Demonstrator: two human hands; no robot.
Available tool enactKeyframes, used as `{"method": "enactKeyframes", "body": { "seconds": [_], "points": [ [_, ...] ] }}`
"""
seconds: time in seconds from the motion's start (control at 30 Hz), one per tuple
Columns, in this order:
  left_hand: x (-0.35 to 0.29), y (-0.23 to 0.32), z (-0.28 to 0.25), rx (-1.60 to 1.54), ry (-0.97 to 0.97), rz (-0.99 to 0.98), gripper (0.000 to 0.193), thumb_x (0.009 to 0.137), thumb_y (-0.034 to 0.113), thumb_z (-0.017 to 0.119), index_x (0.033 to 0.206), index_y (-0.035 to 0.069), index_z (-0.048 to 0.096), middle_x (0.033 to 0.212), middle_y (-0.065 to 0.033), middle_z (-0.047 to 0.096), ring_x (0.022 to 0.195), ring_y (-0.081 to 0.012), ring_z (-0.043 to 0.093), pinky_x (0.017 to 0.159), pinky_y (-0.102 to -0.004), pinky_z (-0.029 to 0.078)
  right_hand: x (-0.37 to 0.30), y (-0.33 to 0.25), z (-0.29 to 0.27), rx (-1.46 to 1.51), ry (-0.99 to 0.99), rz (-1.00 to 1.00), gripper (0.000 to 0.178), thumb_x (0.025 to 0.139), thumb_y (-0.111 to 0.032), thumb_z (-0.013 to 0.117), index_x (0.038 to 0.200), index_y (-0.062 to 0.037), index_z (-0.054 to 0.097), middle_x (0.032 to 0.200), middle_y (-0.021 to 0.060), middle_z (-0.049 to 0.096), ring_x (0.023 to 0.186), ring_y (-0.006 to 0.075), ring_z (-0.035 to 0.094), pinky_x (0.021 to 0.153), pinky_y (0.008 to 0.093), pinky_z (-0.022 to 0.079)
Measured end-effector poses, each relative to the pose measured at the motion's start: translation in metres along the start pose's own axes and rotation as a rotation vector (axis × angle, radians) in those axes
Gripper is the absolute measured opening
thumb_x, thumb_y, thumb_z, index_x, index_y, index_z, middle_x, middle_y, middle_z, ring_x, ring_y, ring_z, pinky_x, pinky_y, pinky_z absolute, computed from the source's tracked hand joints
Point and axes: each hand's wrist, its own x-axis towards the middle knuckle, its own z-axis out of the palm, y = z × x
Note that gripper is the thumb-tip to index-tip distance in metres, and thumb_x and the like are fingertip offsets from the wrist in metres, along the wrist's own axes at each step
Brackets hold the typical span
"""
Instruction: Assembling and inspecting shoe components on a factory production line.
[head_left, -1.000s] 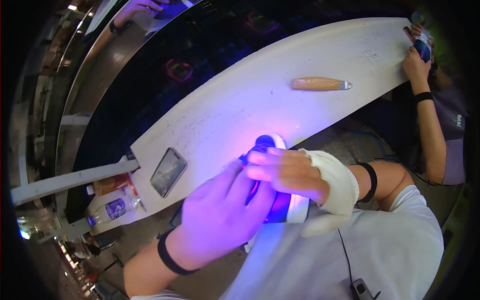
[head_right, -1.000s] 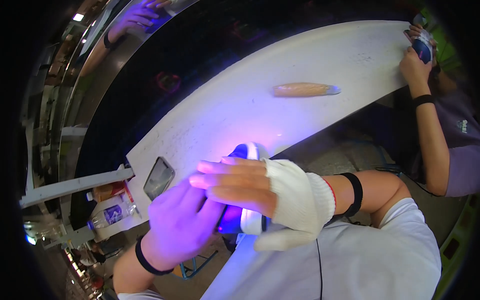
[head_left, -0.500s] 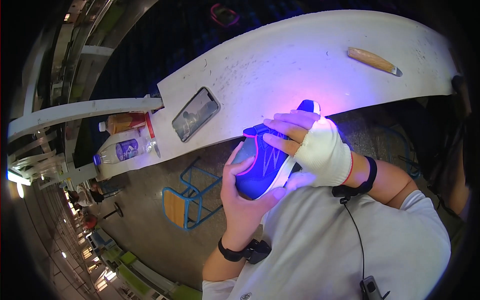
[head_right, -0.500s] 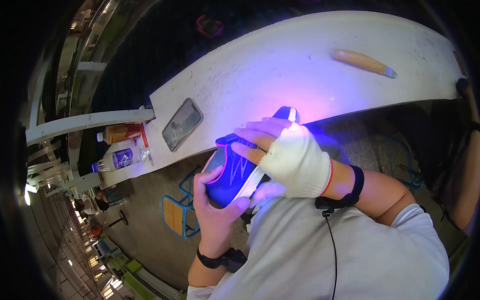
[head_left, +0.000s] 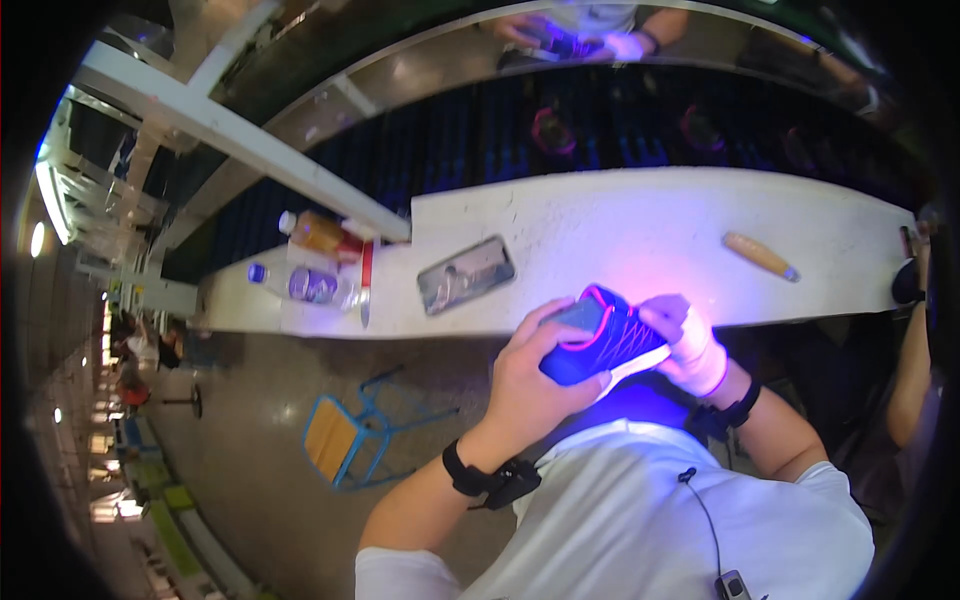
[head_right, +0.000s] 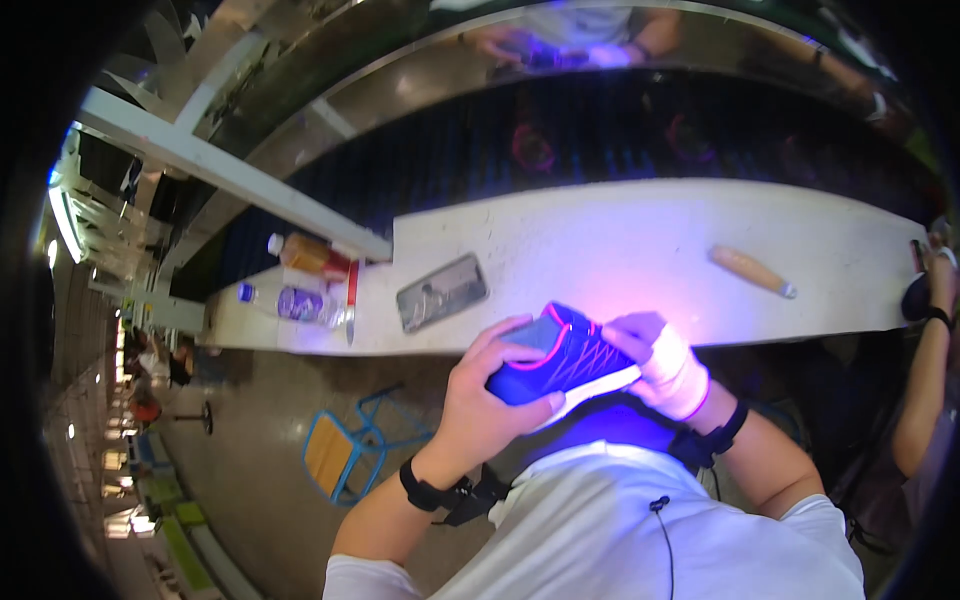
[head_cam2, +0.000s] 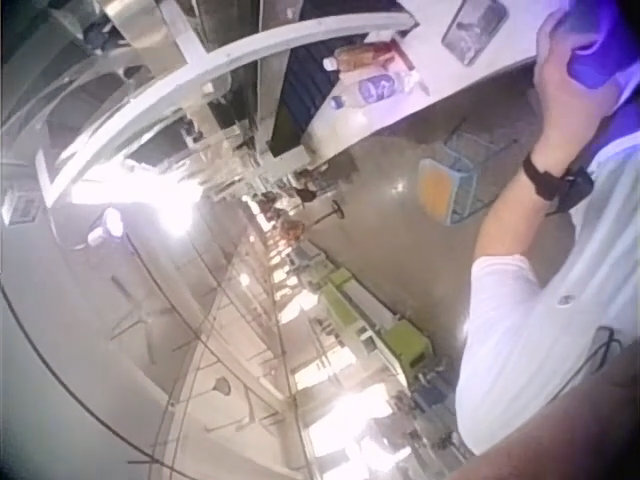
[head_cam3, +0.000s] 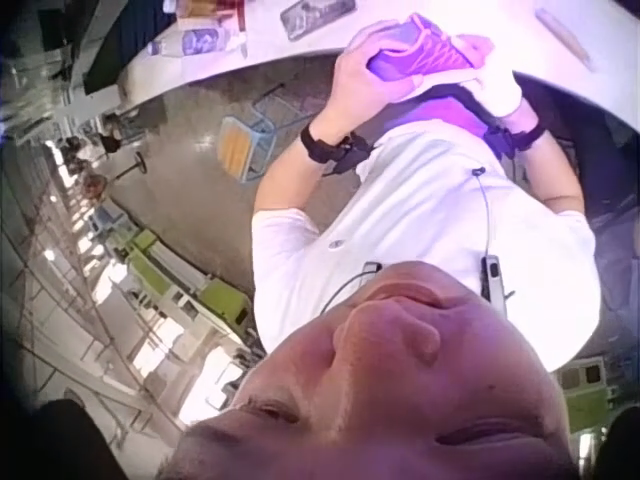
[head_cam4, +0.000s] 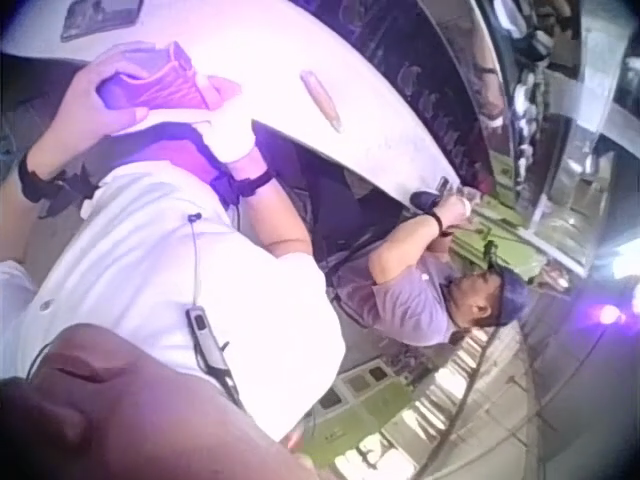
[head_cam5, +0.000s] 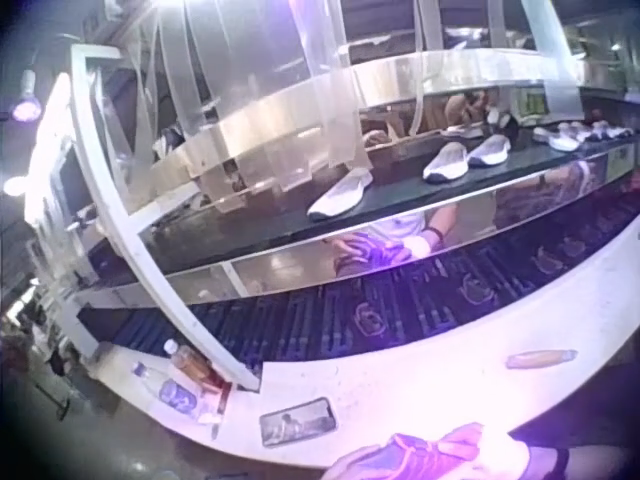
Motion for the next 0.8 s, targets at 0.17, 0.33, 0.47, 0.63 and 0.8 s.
{"method": "enactKeyframes", "body": {
  "seconds": [0.17, 0.33, 0.47, 0.63, 0.8],
  "points": [
    [-0.006, 0.037, -0.012, -0.241, -0.062, 0.092, 0.1, 0.072, 0.021, 0.099, 0.155, 0.006, 0.045, 0.151, -0.0192, 0.057, 0.139, -0.0333, 0.058, 0.114, -0.0428, 0.049, 0.03, -0.004, -0.039, -0.227, 0.209, -0.277, 0.066, 0.079, -0.009, 0.082, 0.14, -0.0157, 0.058, 0.116, 0.0138, 0.067, 0.092, 0.0348, 0.07, 0.074, 0.0457, 0.059],
    [-0.005, 0.019, -0.006, -0.605, 0.045, 0.316, 0.1, 0.094, 0.023, 0.083, 0.168, 0.005, 0.019, 0.162, -0.0217, 0.043, 0.149, -0.0377, 0.045, 0.122, -0.0511, 0.04, 0.128, -0.022, -0.208, -0.086, 0.487, -0.03, 0.019, 0.087, -0.017, 0.08, 0.1, -0.0071, 0.071, 0.099, 0.012, 0.072, 0.095, 0.0347, 0.073, 0.08, 0.0437, 0.059],
    [-0.007, -0.01, 0.006, -0.65, 0.019, 0.19, 0.084, 0.096, 0.01, 0.077, 0.163, 0.004, 0.028, 0.155, -0.021, 0.049, 0.14, -0.0336, 0.055, 0.115, -0.0459, 0.048, 0.287, -0.037, -0.321, -1.091, 0.821, -0.335, 0.059, 0.087, -0.02, 0.083, 0.142, -0.0117, 0.062, 0.11, 0.0171, 0.071, 0.101, 0.0361, 0.072, 0.087, 0.0449, 0.059],
    [-0.007, -0.012, 0.008, -0.557, 0.103, -0.07, 0.069, 0.096, -0.005, 0.07, 0.157, 0.003, 0.038, 0.148, -0.0181, 0.055, 0.131, -0.0273, 0.061, 0.108, -0.0378, 0.053, 0.447, -0.01, -0.367, -1.396, 0.488, -0.004, 0.038, 0.097, -0.021, 0.064, 0.133, -0.0105, 0.067, 0.111, 0.0181, 0.073, 0.102, 0.0394, 0.072, 0.09, 0.0493, 0.058],
    [-0.008, -0.038, 0.007, -0.495, 0.197, -0.128, 0.069, 0.096, -0.005, 0.07, 0.157, 0.003, 0.038, 0.149, -0.0181, 0.055, 0.131, -0.0274, 0.061, 0.108, -0.0389, 0.054, 0.465, 0.046, -0.252, -1.11, 0.524, -0.482, 0.024, 0.096, -0.021, 0.061, 0.107, -0.0054, 0.076, 0.098, 0.0186, 0.075, 0.097, 0.0432, 0.072, 0.093, 0.0516, 0.057]
  ]
}}
